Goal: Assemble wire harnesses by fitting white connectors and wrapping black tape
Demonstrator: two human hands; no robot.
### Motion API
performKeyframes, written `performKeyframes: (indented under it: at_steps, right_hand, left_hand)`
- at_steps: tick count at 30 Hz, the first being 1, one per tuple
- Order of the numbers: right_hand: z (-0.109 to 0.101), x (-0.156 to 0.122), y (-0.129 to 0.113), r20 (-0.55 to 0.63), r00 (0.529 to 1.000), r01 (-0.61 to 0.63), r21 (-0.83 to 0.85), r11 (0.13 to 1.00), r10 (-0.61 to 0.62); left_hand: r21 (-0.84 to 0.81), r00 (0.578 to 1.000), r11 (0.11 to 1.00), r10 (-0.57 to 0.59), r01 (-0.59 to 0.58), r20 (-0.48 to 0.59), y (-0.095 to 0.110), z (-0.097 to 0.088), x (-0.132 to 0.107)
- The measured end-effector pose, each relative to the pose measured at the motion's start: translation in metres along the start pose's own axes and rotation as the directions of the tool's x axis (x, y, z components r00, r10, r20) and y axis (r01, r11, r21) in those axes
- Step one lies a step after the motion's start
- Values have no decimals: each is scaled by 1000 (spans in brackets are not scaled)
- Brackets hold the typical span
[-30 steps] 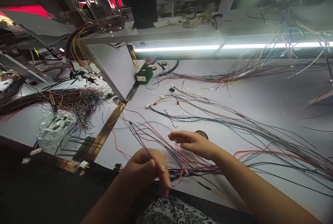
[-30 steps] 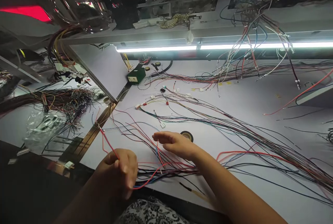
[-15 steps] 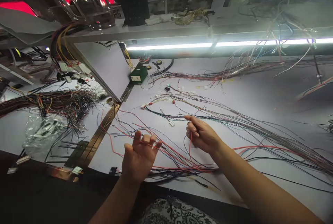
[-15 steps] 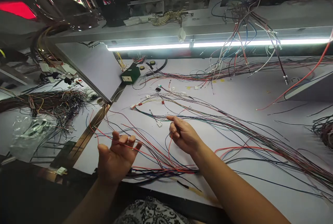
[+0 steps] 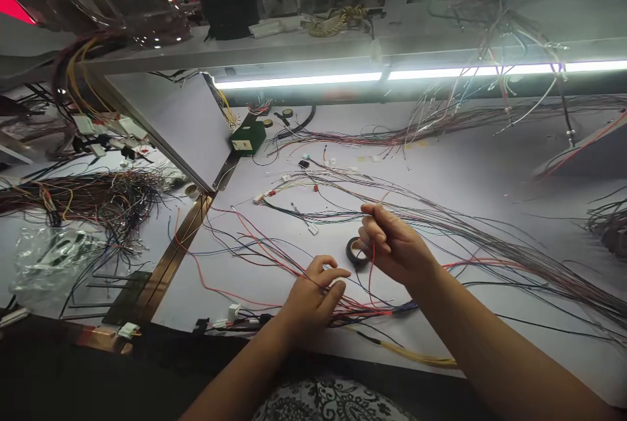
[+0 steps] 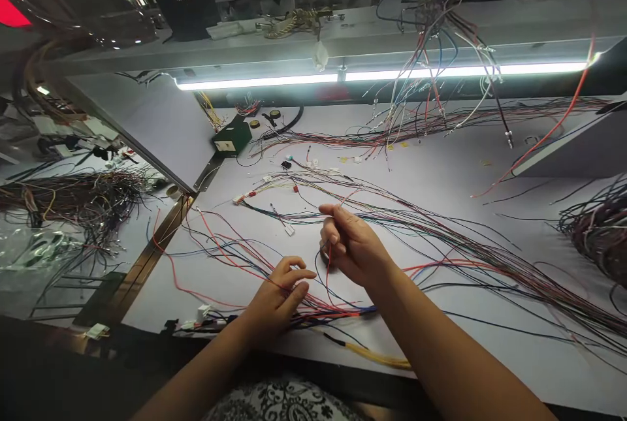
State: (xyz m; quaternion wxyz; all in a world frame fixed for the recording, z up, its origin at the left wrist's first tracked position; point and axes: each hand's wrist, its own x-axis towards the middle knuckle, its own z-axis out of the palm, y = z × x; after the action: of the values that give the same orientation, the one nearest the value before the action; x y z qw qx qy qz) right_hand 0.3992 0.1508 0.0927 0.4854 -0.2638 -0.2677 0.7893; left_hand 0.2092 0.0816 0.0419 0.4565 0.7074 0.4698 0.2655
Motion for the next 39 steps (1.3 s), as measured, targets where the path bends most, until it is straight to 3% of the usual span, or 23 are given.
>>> performKeyframes:
  at_steps: [3, 8, 14, 19, 21, 23, 25, 27, 31, 33, 39]
  right_hand:
    - [-1, -4, -10, -27, 998, 62, -69, 996, -64]
    - [-8, -8, -20, -69, 995, 65, -123, 990, -74]
    - [-17, -23, -31, -43, 999, 14, -339, 941, -31]
    - [-21, -37, -45, -71, 988, 95, -417, 904, -136]
    - [-22, -44, -44, -63, 994, 51, -443, 895, -87]
    - [-22, -53, -37, -21, 994, -108, -488, 866, 112]
    - [-19, -62, -24, 7, 933, -296, -550, 781, 359]
    - [-16, -71, -9, -9, 841, -436, -605, 667, 541]
    - [-12, -81, 17, -97, 667, -597, -662, 452, 738]
    - [-14, -82, 23, -126, 641, -622, -663, 416, 757]
    - [-26, -84, 23, -265, 656, -647, -679, 346, 707]
  left_hand:
    - [-3, 999, 1000, -26, 26, 24, -5, -1, 0]
    - [-72, 990, 997, -24, 34, 136, -10, 1, 1]
    - [122, 997, 991, -54, 59, -47, -12, 10, 5]
    - [171, 990, 980, -82, 101, -119, -13, 12, 5]
    - [180, 989, 978, -83, 104, -119, -12, 12, 5]
    - [180, 987, 976, -101, 122, -123, -11, 12, 4]
    - [146, 983, 977, -137, 155, -122, -8, 13, 3]
    - [93, 974, 975, -191, 203, -118, -5, 14, 3]
    - [-8, 953, 961, -274, 275, -125, -2, 15, 2]
    - [-55, 949, 957, -289, 284, -129, -1, 14, 2]
    - [-271, 916, 905, -375, 328, -144, -7, 16, -1]
